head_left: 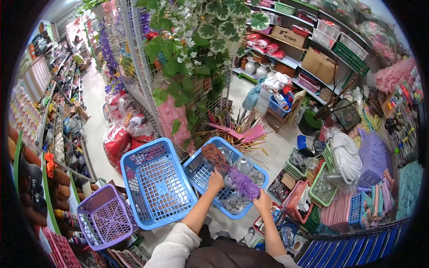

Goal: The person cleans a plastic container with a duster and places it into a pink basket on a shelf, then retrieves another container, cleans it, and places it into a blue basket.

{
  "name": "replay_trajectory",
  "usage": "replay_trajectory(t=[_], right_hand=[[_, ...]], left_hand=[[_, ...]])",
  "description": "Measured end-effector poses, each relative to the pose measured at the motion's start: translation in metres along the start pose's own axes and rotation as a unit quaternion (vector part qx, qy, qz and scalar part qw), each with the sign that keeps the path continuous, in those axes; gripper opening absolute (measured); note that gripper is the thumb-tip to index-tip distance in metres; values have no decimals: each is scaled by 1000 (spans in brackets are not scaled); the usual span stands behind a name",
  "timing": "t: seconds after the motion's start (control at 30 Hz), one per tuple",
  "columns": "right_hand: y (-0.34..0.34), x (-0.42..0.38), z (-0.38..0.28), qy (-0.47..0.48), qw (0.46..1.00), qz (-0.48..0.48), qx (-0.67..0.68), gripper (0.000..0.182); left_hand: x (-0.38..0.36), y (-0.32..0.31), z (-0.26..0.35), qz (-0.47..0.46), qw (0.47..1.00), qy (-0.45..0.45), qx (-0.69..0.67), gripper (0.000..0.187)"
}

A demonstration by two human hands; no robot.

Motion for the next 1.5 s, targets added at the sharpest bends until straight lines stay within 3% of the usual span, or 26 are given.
replay_trajectory(t=[0.23, 0.37, 0.5, 0.7, 0.8, 0.83, 0.87, 0.9, 0.93, 0.97, 1.0, 1.07, 1.13, 1.27, 1.37, 1.47, 1.5], right_hand=[[7, -16, 48, -54, 996, 49, 58, 47], [13, -25, 62, -74, 994, 45, 65, 45], [13, -30, 66, -73, 994, 46, 61, 45], [15, -21, 71, -53, 996, 39, 66, 48], [19, -13, 74, -30, 996, 23, 84, 49], [26, -13, 72, -20, 997, 25, 71, 49], [34, -11, 71, -12, 997, 24, 73, 49], [45, -13, 65, 9, 996, 29, 84, 48], [57, -14, 60, 32, 994, 34, 95, 48], [60, -12, 61, 30, 994, 12, 103, 47], [68, -12, 60, 70, 991, 35, 106, 47], [83, -10, 60, 97, 984, 37, 144, 43], [109, -17, 52, 109, 980, 42, 159, 38], [146, -32, 37, 164, 966, 26, 198, 34], [169, -49, 23, 263, 957, 15, 120, 32], [192, -39, 52, 235, 967, 28, 93, 31], [203, -45, 47, 237, 966, 29, 96, 31]], left_hand=[[40, -28, -31, -3, 997, 71, 25, 85], [46, -29, -38, -1, 995, 30, -99, 92], [51, -26, -37, 3, 996, -26, -89, 91], [43, -16, -39, -41, 997, 30, -59, 87], [42, 1, -38, -8, 996, 42, -79, 83], [48, 7, -45, 65, 990, 38, -118, 81], [56, 2, -53, 72, 990, 40, -117, 81], [48, 10, -53, 108, 935, 94, -325, 82], [39, 18, -51, 142, 832, 139, -517, 83], [33, 20, -40, 55, 807, 145, -570, 79], [5, 50, -10, 64, 767, 156, -619, 72], [10, 60, 17, 1, 638, 47, -769, 68], [-6, 83, 28, 21, 626, 13, -780, 71], [-32, 104, 37, 65, 671, 6, -739, 74], [-48, 128, 49, 104, 587, -106, -796, 75], [-80, 143, 60, 104, 614, -136, -771, 66], [-85, 140, 58, 138, 636, -110, -751, 66]])
Point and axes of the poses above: each hand's wrist, its own x-axis towards the middle knuckle, its own y-axis out of the back of the hand, z = x × y, the point moved 10 cm from there along x, towards the middle knuckle, and after that the axes turned 8 degrees about -y, right-handed, at the moved point
